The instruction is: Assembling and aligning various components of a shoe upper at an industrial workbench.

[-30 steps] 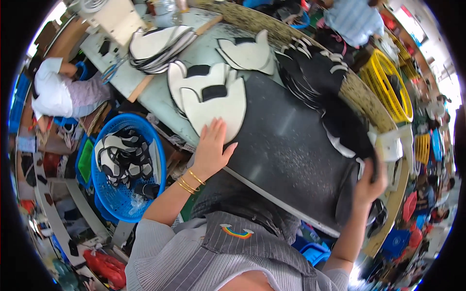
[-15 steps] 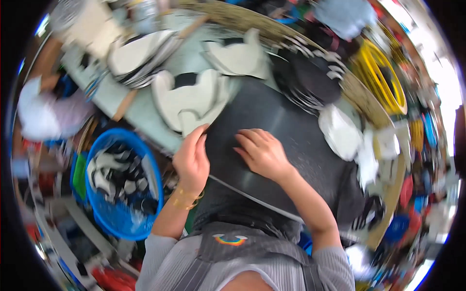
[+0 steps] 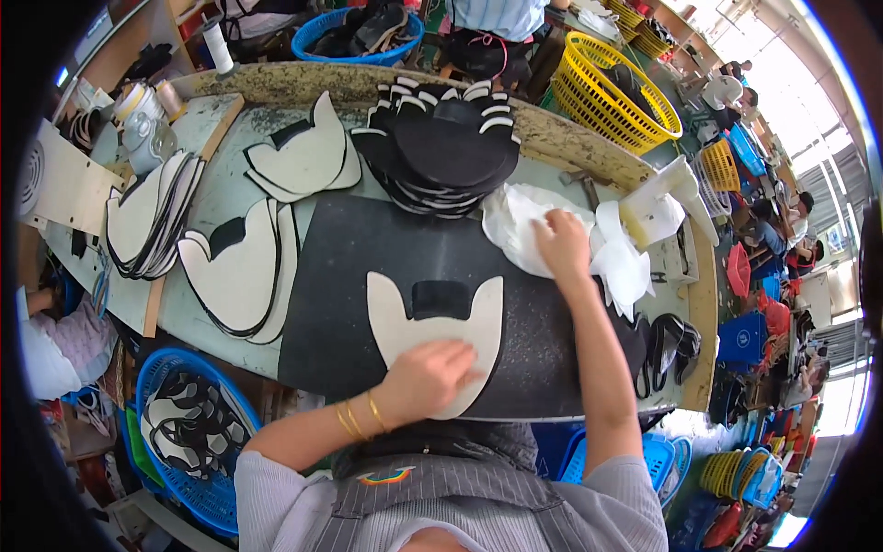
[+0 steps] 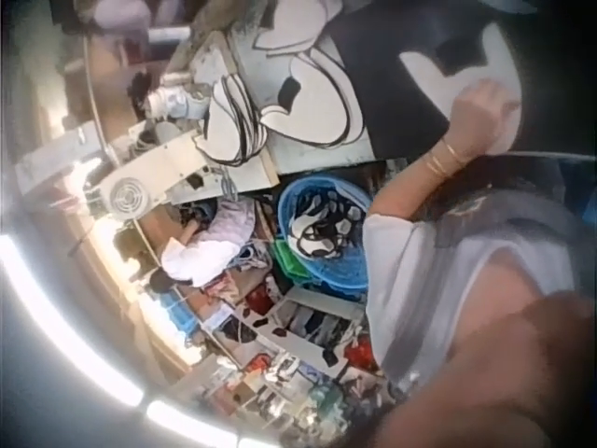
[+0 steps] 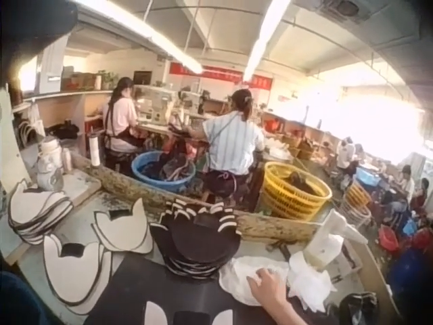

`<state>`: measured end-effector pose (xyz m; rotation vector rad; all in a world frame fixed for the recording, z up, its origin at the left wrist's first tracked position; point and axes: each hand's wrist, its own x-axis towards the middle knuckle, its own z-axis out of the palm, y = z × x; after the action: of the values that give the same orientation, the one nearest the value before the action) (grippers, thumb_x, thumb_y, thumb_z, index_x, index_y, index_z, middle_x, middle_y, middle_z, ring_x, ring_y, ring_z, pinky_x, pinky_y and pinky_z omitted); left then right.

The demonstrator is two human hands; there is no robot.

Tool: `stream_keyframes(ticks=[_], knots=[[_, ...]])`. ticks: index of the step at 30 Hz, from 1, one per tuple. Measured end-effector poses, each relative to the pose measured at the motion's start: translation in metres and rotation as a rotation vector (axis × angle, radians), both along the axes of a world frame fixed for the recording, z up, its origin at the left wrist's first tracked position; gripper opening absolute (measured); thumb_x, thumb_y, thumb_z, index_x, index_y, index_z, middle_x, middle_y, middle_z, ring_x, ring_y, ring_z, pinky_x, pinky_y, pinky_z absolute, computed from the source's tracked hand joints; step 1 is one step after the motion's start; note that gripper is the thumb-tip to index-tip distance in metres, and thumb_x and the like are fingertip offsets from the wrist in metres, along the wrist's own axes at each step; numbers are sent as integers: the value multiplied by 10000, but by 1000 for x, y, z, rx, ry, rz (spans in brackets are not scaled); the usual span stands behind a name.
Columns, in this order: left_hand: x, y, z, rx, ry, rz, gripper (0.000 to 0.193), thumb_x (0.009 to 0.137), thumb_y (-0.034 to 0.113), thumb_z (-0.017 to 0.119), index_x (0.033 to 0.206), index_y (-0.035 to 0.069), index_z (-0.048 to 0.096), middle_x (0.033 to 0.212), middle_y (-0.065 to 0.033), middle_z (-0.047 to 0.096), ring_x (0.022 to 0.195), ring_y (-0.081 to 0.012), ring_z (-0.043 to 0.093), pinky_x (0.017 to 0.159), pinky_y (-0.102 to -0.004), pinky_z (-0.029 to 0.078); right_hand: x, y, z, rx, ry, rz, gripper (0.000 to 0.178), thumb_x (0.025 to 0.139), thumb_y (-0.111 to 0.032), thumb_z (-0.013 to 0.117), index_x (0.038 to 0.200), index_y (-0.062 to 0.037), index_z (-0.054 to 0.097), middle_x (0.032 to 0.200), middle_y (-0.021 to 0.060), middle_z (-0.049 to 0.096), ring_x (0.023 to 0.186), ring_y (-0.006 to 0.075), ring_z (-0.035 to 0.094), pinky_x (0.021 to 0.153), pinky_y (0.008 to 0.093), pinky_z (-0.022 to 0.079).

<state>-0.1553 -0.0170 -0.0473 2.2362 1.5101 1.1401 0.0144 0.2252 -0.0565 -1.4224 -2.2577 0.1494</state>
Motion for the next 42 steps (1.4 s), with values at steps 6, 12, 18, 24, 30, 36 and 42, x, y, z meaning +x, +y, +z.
stream_keyframes(ticks=[6,12,18,24,30,36,42], knots=[[-2,145,-19,-211,-546,257,138,889,83,577,971,-28,587,815,-111,667,724,-137,656,648,-266,508,-30,-3,-12,47,-114,-56,367,717,-288,668,925,0,577,959,167,578,908,339,550,771,417,476],[20,232,-42,-538,-896,356,225,812,18,635,1007,-64,557,774,-137,667,673,-187,675,580,-269,519,-15,5,-18,39,242,102,146,793,-116,635,896,-21,595,836,124,595,815,295,580,719,383,462],[21,231,-31,-613,-880,337,264,828,23,645,1040,-7,491,844,-84,661,658,-102,607,577,-224,498,-21,-2,-25,110,317,107,101,789,-121,624,838,-32,625,846,134,606,809,319,569,713,397,472],[20,220,-35,-578,-951,269,240,843,11,625,1027,6,473,844,-92,666,732,-116,635,628,-224,503,-26,-7,-32,175,337,45,100,812,-133,594,759,-53,625,763,108,615,733,306,578,643,398,478],[21,223,-40,-555,-945,304,230,782,-1,662,913,4,473,799,-114,653,716,-131,636,608,-245,512,-35,-15,-32,174,196,-15,106,784,-136,608,719,-54,590,737,110,611,681,301,582,598,400,475],[4,230,-51,-531,-1036,258,237,782,-25,661,873,38,451,783,-85,643,701,-138,650,634,-236,516,-28,3,-24,-30,515,-194,125,768,-122,623,781,2,628,727,119,651,681,247,633,617,328,489],[13,225,-49,-415,-683,264,390,732,100,725,1053,-24,543,844,-84,666,715,-161,658,645,-280,520,-17,5,-33,-269,799,-142,141,832,-106,621,892,20,638,751,92,660,668,137,609,648,265,482]])
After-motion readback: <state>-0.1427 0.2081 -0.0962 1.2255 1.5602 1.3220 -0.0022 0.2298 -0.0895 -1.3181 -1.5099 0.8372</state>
